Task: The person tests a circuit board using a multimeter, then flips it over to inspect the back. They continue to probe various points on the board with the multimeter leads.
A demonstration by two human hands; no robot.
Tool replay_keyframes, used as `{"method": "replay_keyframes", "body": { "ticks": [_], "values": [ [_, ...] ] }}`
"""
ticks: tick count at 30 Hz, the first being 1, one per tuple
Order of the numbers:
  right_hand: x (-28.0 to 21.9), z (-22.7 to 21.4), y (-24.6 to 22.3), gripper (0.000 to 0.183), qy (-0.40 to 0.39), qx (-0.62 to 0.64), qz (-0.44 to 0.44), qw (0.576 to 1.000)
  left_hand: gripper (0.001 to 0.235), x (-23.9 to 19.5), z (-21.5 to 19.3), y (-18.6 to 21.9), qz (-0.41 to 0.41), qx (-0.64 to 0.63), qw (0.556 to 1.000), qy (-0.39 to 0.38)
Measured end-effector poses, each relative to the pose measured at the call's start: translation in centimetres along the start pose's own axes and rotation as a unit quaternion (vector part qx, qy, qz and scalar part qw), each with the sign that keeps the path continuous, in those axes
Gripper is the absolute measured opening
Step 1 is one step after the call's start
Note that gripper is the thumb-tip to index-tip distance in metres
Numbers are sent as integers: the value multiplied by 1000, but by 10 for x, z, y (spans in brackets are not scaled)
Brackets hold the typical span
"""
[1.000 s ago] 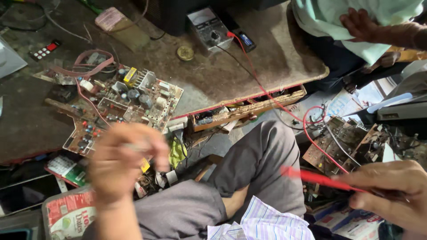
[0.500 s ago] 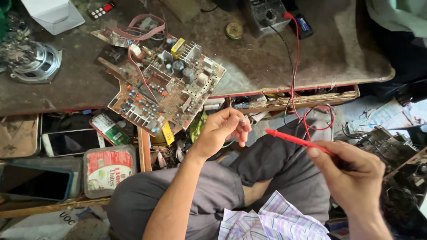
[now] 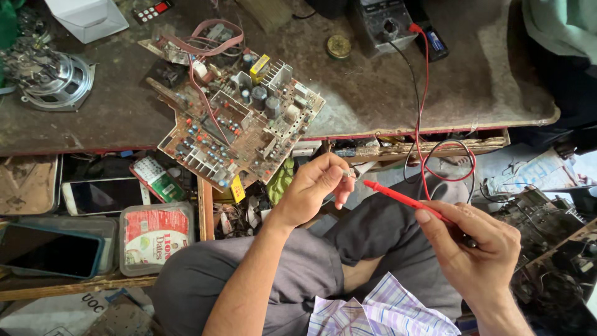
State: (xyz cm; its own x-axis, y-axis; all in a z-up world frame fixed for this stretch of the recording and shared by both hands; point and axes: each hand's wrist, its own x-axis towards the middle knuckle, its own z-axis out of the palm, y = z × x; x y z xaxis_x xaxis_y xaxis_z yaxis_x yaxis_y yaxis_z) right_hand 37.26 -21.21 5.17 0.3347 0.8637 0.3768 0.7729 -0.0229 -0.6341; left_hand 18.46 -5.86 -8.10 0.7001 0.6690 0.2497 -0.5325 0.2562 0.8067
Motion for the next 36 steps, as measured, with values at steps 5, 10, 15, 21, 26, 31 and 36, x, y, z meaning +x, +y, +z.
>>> {"method": "replay_keyframes", "body": {
  "ticks": [5,10,15,21,26,31,36],
  "values": [
    [2,3,-2,14,-9,-6,-8,1000,26,0,3,3,1,-7,1000,-6],
    [0,6,0,15,-24,-24,-11,999,24,0,4,4,-5,31,999,2],
    [-13,24,3,19,-57,-2,-29,998,26,-2,-2,10,57,34,998,-8],
    [-20,22,14,27,-138,7,7,990,28,-3,-3,12,41,13,999,-31],
    [11,-13,39,21,-101,299,113,942,29,-5,-4,17,-2,39,996,-75],
    [30,-23,31,11,-100,214,-27,971,29,-5,2,25,-26,99,989,-105],
    [50,-22,4,32,-242,-44,-244,938,29,-4,9,33,-36,178,978,-104]
  ]
}}
